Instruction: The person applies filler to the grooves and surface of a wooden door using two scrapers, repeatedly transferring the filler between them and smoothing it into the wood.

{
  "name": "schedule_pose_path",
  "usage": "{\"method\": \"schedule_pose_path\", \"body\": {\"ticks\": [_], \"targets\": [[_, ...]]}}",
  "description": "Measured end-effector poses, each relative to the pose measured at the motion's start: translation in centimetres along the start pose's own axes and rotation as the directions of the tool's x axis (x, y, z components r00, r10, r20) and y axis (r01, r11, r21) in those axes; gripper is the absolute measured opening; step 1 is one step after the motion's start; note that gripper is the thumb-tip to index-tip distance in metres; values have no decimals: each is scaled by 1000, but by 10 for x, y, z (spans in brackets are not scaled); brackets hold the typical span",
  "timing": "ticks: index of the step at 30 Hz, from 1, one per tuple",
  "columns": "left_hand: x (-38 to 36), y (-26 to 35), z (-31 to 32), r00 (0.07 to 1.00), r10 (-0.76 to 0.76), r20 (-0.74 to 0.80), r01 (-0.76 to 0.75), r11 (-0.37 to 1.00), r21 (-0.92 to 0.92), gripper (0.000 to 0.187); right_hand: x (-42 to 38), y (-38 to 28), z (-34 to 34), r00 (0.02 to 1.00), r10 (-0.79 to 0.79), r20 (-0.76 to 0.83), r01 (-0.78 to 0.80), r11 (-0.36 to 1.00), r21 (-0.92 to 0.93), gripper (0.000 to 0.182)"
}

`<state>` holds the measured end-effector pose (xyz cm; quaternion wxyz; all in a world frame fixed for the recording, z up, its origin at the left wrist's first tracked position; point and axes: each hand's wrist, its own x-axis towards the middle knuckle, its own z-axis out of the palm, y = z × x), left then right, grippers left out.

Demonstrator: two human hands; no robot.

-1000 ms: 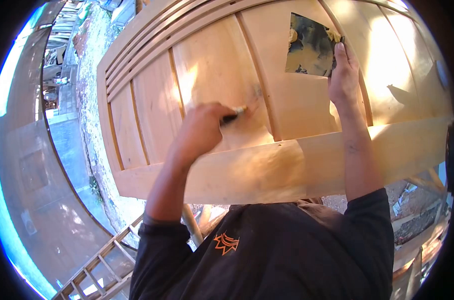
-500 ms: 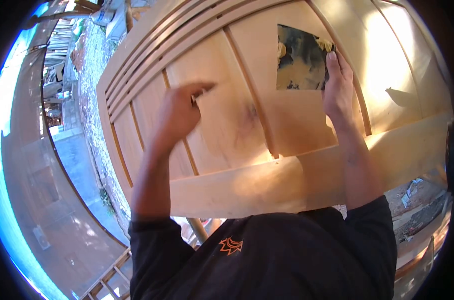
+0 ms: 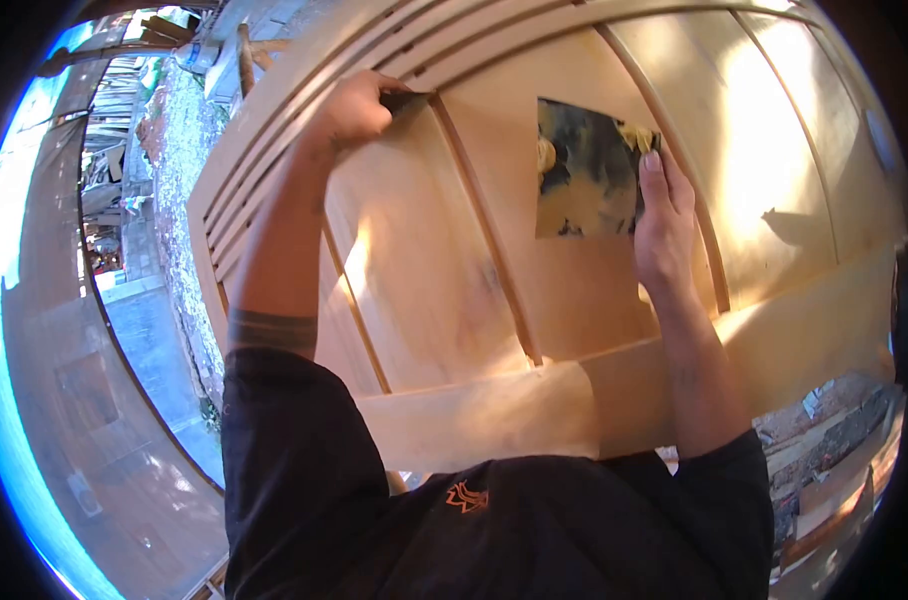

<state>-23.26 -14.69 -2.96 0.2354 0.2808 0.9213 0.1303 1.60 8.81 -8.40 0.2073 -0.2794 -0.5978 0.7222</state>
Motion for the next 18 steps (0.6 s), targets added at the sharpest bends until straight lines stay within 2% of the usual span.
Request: {"method": "schedule_pose_path", "body": {"ticks": [1, 3, 5, 7, 9, 11, 13, 15, 17, 18], "targets": [[-8, 15, -2, 997, -63, 40, 65, 996, -65, 40, -2, 4, 0, 996, -68, -51, 64, 994, -85, 38], [-28, 37, -1, 980, -134, 146, 150, 983, -103, 36, -3, 2, -4, 997, -78, 15, 79, 994, -73, 36], [-53, 41, 18, 995, 9, 104, -9, 1000, -2, 34, 0, 2, -5, 992, -110, 54, 114, 991, -74, 35], [-91, 60, 46, 996, -35, 76, 38, 999, -29, 44, 1, 6, -5, 985, -161, 60, 166, 982, -91, 34], [-134, 92, 67, 999, -48, 23, 48, 998, 29, 42, 3, 10, -6, 987, -123, 104, 127, 991, -32, 33], [-169, 114, 87, 999, -48, 13, 48, 999, -15, 51, 6, 15, -6, 981, -138, 135, 133, 990, 44, 34], [-198, 136, 103, 998, -68, 10, 68, 998, -11, 48, 6, 18, -7, 982, -97, 160, 76, 988, 136, 29], [-224, 155, 119, 995, -101, -8, 100, 993, -69, 44, 7, 20, -9, 979, -64, 191, 19, 974, 227, 37], [-245, 168, 130, 997, -82, -6, 81, 995, -64, 42, 7, 22, -11, 982, 13, 189, -46, 985, 169, 38], [-254, 174, 133, 996, -91, 17, 92, 993, -68, 42, 6, 21, -10, 985, 6, 172, -31, 989, 142, 36]]}}
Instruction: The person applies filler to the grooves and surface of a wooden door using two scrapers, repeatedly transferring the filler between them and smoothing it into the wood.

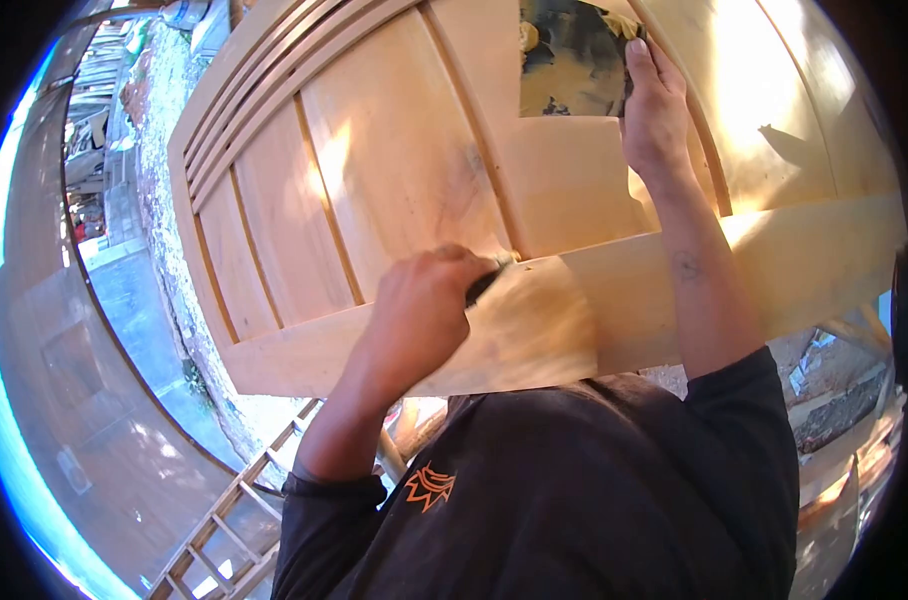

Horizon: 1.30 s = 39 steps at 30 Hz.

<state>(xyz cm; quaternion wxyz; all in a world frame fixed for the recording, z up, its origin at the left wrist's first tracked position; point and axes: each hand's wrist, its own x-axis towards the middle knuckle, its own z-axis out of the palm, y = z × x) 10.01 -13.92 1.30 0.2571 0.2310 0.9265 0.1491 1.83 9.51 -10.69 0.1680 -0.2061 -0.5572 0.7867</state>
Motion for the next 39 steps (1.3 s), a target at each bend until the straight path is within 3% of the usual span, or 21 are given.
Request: {"method": "schedule_pose_path", "body": {"ticks": [3, 4, 6, 7, 8, 10, 13, 14, 16, 20, 23, 25, 28, 31, 32, 35, 39], "targets": [[-1, -22, -16, 999, 49, -3, -49, 999, -9, 45, -6, -7, 8, 989, -138, -55, 132, 987, -94, 34], [5, -34, -32, 996, 85, -8, -85, 996, -9, 46, -9, -14, 3, 998, -56, 4, 56, 981, -184, 41], [24, -53, -76, 984, -41, -171, 41, 999, -4, 47, -3, -5, -6, 997, -78, 14, 79, 978, -192, 41], [40, -76, -95, 957, 70, -283, -41, 994, 106, 46, 0, -2, -6, 996, -87, 23, 90, 975, -203, 42], [58, -106, -109, 947, 27, -321, -21, 1000, 22, 44, 0, -5, -2, 995, -97, -11, 93, 973, -209, 41], [90, -141, -141, 953, 0, -302, 55, 983, 175, 44, -3, -9, 4, 991, -116, -74, 97, 969, -226, 41], [133, -194, -161, 974, -30, -225, 63, 988, 141, 49, -3, -3, 2, 983, -84, -165, 28, 949, -315, 42], [144, -203, -164, 977, -32, -210, 62, 989, 137, 50, -4, -6, 5, 989, -37, -145, 3, 973, -231, 41], [160, -209, -166, 984, -37, -174, 60, 990, 131, 52, -6, -15, 10, 994, 61, -94, -67, 996, -61, 39], [176, -215, -168, 992, -47, -116, 68, 981, 183, 52, -9, -19, 11, 986, 144, -81, -139, 988, 65, 37], [172, -212, -164, 988, -55, -147, 85, 975, 204, 53, -10, -18, 13, 964, 179, -197, -160, 981, 109, 38], [169, -215, -157, 981, 28, -194, 22, 968, 250, 52, -12, -22, 14, 968, 179, -176, -167, 982, 85, 37], [168, -211, -149, 981, -13, -192, 60, 968, 242, 51, -13, -24, 11, 976, 160, -147, -152, 986, 61, 37], [157, -215, -123, 930, 140, -341, -53, 966, 252, 50, -11, -18, 4, 996, 81, -29, -79, 995, 53, 37], [153, -213, -116, 910, 130, -394, -45, 975, 217, 49, -10, -15, 2, 999, 45, 22, -46, 997, 58, 37], [154, -212, -118, 918, 134, -373, -11, 949, 315, 49, -9, -10, -1, 996, 80, -34, -80, 997, -16, 40], [163, -220, -131, 966, -13, -257, 76, 968, 239, 49, -8, 0, -3, 996, -20, -92, -1, 974, -226, 42]]}}
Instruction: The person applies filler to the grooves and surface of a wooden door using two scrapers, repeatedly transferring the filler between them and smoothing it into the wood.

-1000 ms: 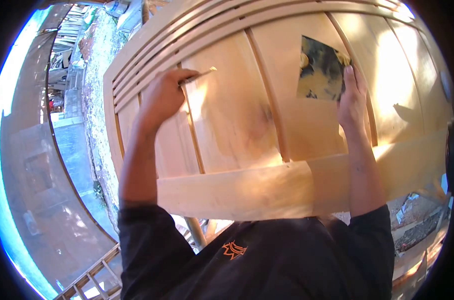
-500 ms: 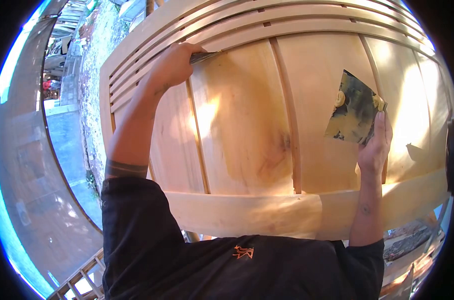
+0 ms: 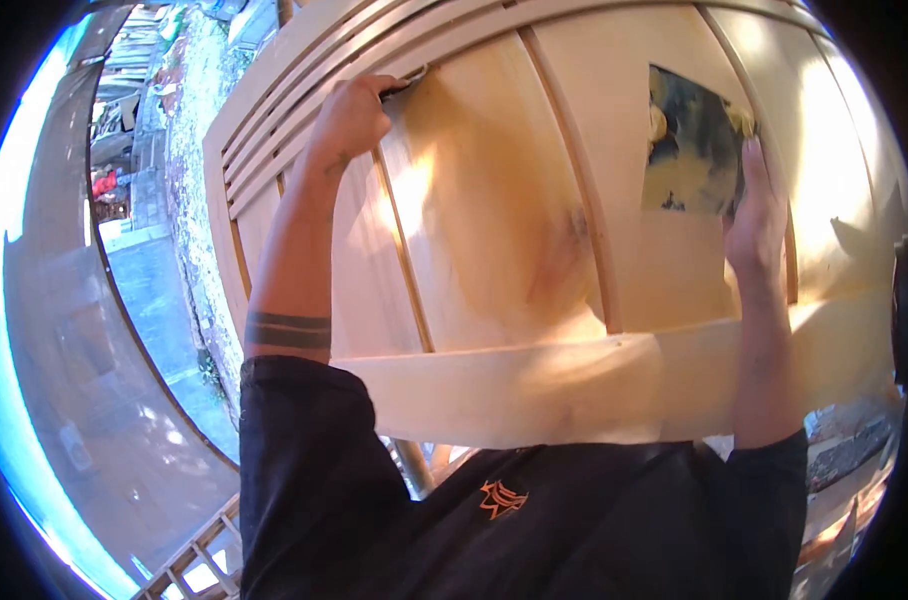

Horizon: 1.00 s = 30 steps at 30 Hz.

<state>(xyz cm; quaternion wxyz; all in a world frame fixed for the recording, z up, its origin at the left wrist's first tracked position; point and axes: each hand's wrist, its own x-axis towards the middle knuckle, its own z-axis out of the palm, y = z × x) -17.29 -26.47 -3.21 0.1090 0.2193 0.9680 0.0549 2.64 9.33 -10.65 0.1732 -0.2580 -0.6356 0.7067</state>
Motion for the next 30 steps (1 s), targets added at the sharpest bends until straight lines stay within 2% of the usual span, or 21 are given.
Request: {"method": "schedule_pose_path", "body": {"ticks": [2, 5, 8, 10, 14, 16, 17, 20, 23, 24, 25, 26, 27, 28, 29, 30], "targets": [[-4, -7, 13, 993, 57, -99, -55, 998, 24, 47, 0, -3, 1, 998, 36, -43, -36, 999, -11, 43], [-37, 8, 21, 996, 5, -92, -13, 997, -82, 41, -6, -12, 8, 998, 14, 61, -28, 971, 236, 42], [-89, 40, 40, 976, -89, -197, 59, 986, -154, 35, -10, -17, 8, 992, 92, 92, -110, 970, 216, 40], [-123, 66, 45, 980, -56, -193, 40, 995, -87, 43, -16, -21, 12, 990, 97, 101, -118, 965, 234, 39], [-186, 102, 63, 972, -36, -234, 1, 989, -148, 52, -21, -19, 12, 988, 110, 111, -135, 958, 253, 39], [-217, 118, 68, 979, -59, -195, 32, 990, -138, 53, -23, -22, 15, 989, 136, 65, -149, 952, 269, 39], [-233, 127, 69, 984, -56, -172, 32, 990, -135, 52, -20, -16, 11, 986, 111, 127, -144, 943, 299, 41], [-267, 145, 60, 998, -50, -30, 44, 986, -161, 51, -13, -4, 9, 985, 99, 138, -131, 961, 245, 43], [-242, 129, 17, 980, -20, 198, 79, 952, -297, 52, -11, -8, 11, 976, 100, 193, -150, 952, 266, 45], [-221, 112, 8, 996, 44, 81, -21, 962, -271, 52, -13, -11, 12, 989, 92, 120, -115, 973, 202, 45], [-192, 101, -9, 999, 45, -2, -44, 970, -241, 52, -15, -15, 12, 996, 79, 44, -84, 988, 133, 45], [-161, 84, -20, 1000, -1, -19, -2, 987, -164, 53, -12, -16, 15, 998, 60, -30, -59, 996, 60, 44], [-130, 63, -26, 997, 16, -75, -26, 991, -134, 56, 5, 8, -4, 1000, 1, -5, -2, 998, -67, 44], [-101, 41, -29, 997, -29, -73, 18, 990, -143, 55, 7, 3, -1, 999, 38, -13, -38, 999, -3, 43], [-74, 22, -31, 995, 29, -96, -42, 991, -130, 48, 4, -3, 0, 997, 76, -15, -75, 995, 60, 42], [-54, 16, -35, 997, -75, -22, 72, 990, -121, 48, 3, -7, 0, 993, 116, -11, -114, 986, 121, 41]]}}
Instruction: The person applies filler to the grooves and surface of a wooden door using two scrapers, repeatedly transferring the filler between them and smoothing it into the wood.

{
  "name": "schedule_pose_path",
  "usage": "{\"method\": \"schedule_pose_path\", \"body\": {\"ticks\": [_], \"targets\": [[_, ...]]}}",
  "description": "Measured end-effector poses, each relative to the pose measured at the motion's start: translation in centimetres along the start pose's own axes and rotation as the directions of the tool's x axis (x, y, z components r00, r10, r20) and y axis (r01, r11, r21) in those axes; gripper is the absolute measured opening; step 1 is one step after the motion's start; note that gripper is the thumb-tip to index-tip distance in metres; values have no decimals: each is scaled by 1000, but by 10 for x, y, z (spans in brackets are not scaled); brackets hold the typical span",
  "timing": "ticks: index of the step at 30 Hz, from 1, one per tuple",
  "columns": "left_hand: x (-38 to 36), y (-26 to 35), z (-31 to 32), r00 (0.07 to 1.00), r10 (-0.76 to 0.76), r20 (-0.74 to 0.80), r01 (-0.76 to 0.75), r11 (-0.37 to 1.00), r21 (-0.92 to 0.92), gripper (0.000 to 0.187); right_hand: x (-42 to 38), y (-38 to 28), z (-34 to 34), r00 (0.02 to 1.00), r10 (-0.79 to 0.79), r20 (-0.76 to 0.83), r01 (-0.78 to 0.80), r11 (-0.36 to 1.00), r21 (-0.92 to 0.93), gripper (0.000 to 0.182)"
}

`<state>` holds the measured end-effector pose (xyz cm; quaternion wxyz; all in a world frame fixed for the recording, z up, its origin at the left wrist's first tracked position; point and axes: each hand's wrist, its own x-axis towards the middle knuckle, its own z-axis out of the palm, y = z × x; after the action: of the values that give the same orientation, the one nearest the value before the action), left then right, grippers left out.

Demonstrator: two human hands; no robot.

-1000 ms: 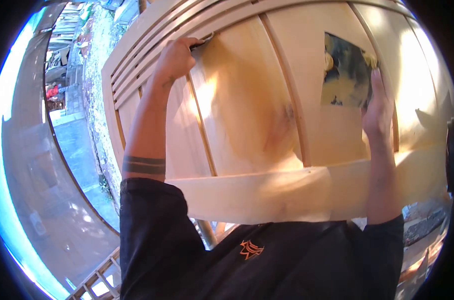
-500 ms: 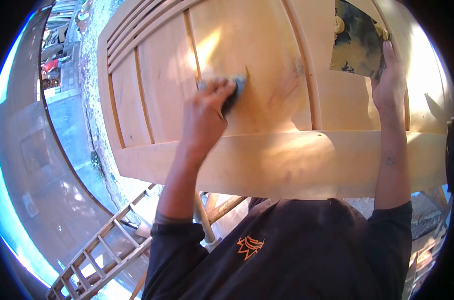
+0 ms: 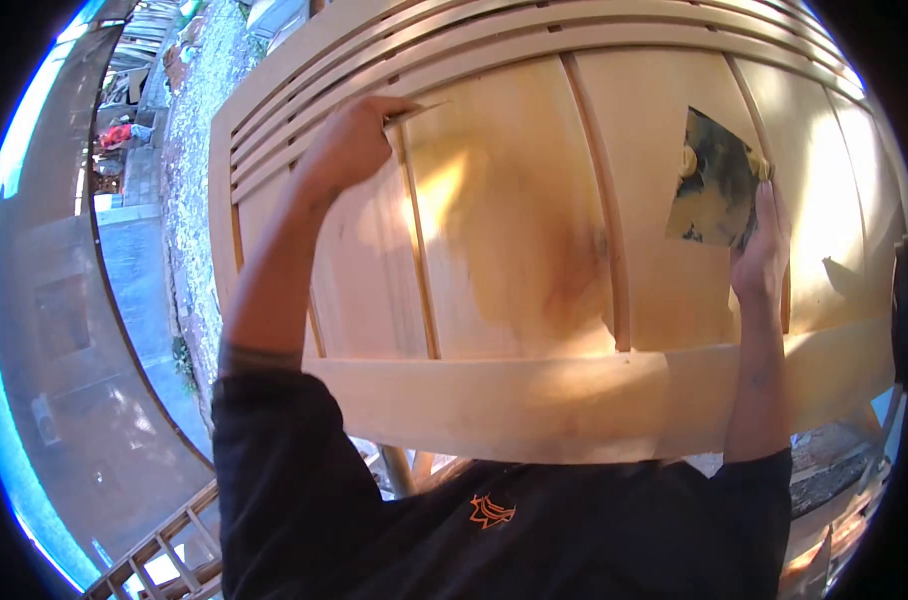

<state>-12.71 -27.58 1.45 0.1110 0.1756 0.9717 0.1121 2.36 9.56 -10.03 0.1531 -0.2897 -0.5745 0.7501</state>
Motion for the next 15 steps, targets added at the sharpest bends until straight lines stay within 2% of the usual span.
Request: {"method": "schedule_pose_path", "body": {"ticks": [1, 5, 10, 13, 15], "targets": [[18, -11, 0, 999, 23, 24, -23, 1000, 4, 48, 1, -1, 0, 996, 56, 63, -63, 991, 116, 42], [54, -32, 3, 992, 62, 111, -58, 998, -37, 47, -7, -6, 8, 998, 47, 46, -51, 993, 103, 40], [66, -25, 4, 988, 111, 103, -113, 993, 15, 44, -11, -10, 14, 999, 42, 30, -45, 992, 116, 38], [67, -19, -2, 985, 95, 141, -97, 995, 6, 44, -5, -3, 4, 997, -21, 79, 19, 999, 34, 39], [69, -19, -9, 974, 117, 193, -117, 993, -13, 47, -4, -2, 3, 995, -8, 98, -1, 996, 87, 41]]}}
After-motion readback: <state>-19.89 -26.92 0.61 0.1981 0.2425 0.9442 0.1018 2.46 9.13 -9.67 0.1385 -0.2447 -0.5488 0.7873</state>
